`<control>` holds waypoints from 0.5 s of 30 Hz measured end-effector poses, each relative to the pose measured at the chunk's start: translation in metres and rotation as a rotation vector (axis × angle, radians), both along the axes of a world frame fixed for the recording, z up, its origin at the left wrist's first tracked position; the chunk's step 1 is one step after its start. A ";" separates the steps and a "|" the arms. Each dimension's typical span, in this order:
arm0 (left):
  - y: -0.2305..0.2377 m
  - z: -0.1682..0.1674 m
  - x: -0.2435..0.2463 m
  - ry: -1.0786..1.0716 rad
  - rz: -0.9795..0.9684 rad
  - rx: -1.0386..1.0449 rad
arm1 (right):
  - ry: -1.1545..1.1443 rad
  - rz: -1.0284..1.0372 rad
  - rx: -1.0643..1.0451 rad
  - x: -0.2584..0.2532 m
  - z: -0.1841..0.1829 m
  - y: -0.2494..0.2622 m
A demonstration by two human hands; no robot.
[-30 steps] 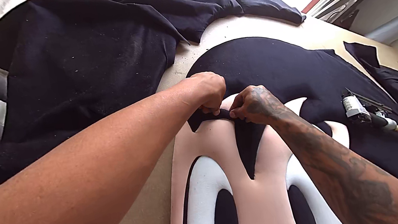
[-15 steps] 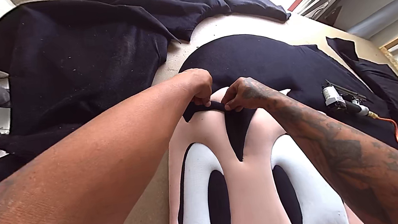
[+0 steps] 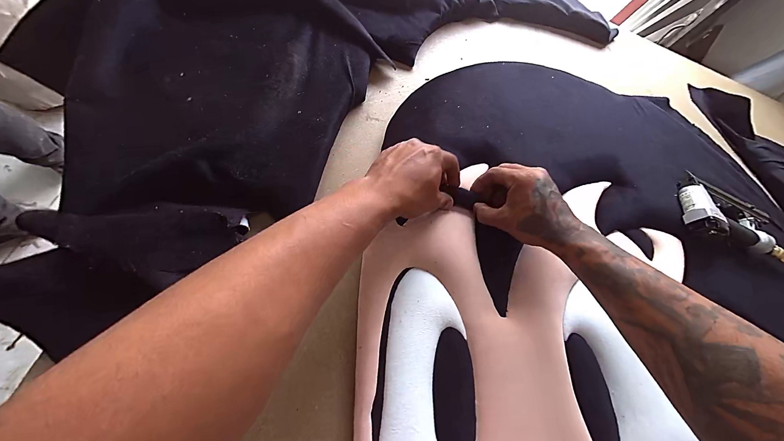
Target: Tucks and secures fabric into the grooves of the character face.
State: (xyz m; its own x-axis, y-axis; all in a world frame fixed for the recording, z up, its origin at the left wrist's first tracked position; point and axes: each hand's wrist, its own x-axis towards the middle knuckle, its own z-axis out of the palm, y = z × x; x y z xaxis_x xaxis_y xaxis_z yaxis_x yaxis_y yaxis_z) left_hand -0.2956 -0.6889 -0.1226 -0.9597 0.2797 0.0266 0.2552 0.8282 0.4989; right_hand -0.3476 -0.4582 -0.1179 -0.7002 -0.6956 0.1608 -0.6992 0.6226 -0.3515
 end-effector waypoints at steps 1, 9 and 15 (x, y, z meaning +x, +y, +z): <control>0.000 0.000 0.001 -0.009 0.009 0.018 | -0.028 -0.003 -0.016 -0.001 0.001 0.001; -0.005 0.003 -0.002 -0.066 0.038 0.103 | -0.363 -0.053 -0.010 -0.020 0.025 0.004; -0.006 0.007 -0.004 -0.102 0.033 0.138 | -0.394 -0.065 -0.068 -0.017 0.024 0.005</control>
